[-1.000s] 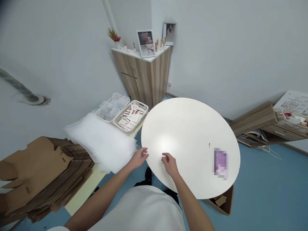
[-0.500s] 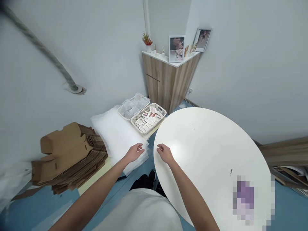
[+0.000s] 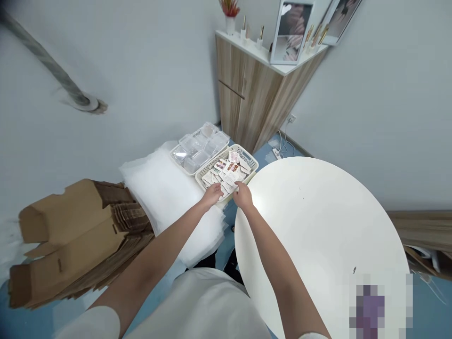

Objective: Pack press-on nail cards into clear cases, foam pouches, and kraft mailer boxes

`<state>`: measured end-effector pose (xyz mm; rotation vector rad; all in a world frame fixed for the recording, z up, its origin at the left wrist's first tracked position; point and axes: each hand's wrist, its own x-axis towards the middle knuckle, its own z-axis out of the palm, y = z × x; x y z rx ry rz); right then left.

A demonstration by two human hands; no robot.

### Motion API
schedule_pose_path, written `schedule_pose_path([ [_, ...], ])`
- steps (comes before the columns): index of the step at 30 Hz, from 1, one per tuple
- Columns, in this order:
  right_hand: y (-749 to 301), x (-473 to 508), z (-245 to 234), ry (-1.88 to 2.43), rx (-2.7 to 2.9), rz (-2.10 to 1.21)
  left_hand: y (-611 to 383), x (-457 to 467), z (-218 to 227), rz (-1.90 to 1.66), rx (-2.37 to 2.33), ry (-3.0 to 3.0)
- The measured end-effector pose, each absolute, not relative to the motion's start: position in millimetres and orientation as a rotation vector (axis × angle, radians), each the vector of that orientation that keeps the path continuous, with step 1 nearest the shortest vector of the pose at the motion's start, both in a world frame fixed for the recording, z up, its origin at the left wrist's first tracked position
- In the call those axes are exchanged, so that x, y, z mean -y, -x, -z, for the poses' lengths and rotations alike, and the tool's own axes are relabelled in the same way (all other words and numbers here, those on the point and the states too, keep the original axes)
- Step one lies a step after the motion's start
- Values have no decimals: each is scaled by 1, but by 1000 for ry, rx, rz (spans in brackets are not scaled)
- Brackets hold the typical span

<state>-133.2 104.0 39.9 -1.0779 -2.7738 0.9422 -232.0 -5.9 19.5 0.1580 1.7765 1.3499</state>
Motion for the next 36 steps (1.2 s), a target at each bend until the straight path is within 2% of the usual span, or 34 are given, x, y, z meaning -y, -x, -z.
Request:
schedule_pose_path([
  [5, 171, -117, -30, 1204, 2976, -601, 248, -19, 1, -1360, -1720, -135],
  [9, 181, -118, -21, 1304, 3044, -514, 250, -26, 8, -1352, -1699, -133],
  [26, 190, -90, -10, 1159, 2930, -885, 283, 6, 16, -1496, -1928, -221],
  [36, 181, -94, -20, 882, 2799, -1102, 295, 20, -2, -1524, -1741, -115],
])
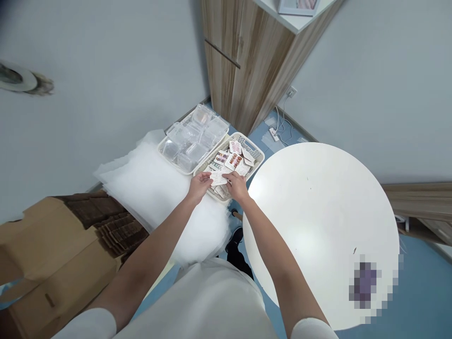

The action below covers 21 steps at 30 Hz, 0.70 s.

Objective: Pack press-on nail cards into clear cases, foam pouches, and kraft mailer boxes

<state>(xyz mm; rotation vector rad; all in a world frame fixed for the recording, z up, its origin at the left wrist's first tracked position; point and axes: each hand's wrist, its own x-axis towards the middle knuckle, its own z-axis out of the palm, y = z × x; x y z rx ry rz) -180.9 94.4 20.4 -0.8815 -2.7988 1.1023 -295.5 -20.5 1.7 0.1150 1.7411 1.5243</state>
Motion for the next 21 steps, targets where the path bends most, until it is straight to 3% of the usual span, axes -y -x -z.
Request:
schedule_pose_path([
  [12, 67, -63, -62, 946, 2277, -1286, 214, 33, -47, -1491, -1594, -530],
  [21, -82, -18, -83, 1306, 1506, -1634, 87, 34, -68, -1248, -1510, -864],
])
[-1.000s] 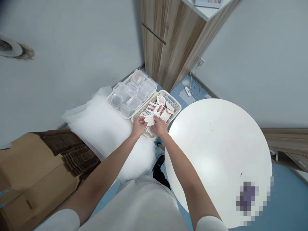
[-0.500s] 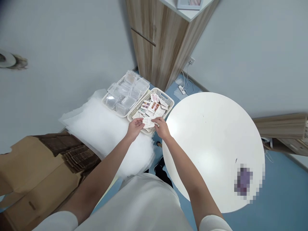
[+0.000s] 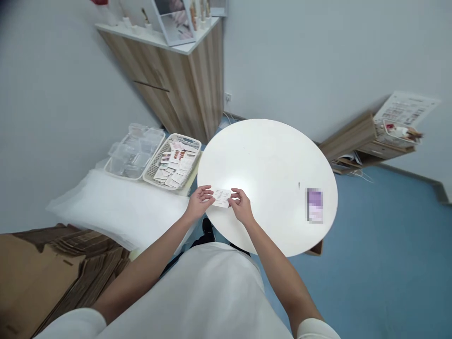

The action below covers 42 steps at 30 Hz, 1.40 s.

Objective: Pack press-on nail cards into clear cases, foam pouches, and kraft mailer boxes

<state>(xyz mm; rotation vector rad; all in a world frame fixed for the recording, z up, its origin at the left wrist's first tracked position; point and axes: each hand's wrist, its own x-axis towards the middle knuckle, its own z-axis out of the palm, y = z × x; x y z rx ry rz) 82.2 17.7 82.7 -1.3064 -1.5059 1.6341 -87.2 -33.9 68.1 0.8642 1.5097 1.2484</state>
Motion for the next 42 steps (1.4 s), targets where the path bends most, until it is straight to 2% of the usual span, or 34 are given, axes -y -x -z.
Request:
schedule_pose_path([
  [7, -190, -4, -79, 1397, 1129, -1855, 8, 40, -88, -806, -1343, -1494],
  [12, -236, 1, -80, 1392, 1097, -1926, -33, 34, -82, -777, -1337, -1774],
  [20, -270, 4, -74, 1392, 1374, -1767, -68, 30, -65, -817, -1370, -1410],
  [25, -275, 3, -68, 1388, 1358, -1712, -75, 26, -62, -830, -1338, -1187],
  [42, -279, 12, -54, 1211, 1498, -1703, -74, 23, -54, -878, -1311, -1121],
])
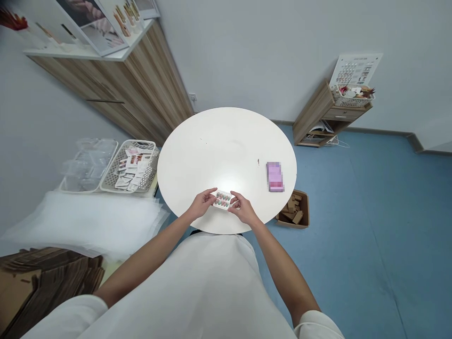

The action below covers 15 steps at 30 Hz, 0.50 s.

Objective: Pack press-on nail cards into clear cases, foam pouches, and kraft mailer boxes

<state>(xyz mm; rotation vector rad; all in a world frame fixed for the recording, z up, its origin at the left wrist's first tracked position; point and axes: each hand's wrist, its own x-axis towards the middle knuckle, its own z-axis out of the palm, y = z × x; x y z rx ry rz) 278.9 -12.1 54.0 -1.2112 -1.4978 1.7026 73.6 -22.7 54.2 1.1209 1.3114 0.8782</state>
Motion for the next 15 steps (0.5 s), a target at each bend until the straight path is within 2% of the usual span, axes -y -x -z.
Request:
schedule_pose_path([
  [6, -274, 13, -53, 1179, 1529, -1683, -81, 28, -54, -843, -1199, -1087],
  [12, -279, 11, -49, 1324, 1512, -1490, -83, 26, -54, -905, -1269, -921],
  [15, -280, 13, -48, 1307, 1551, -1554, -83, 27, -52, -923, -1249, -861],
])
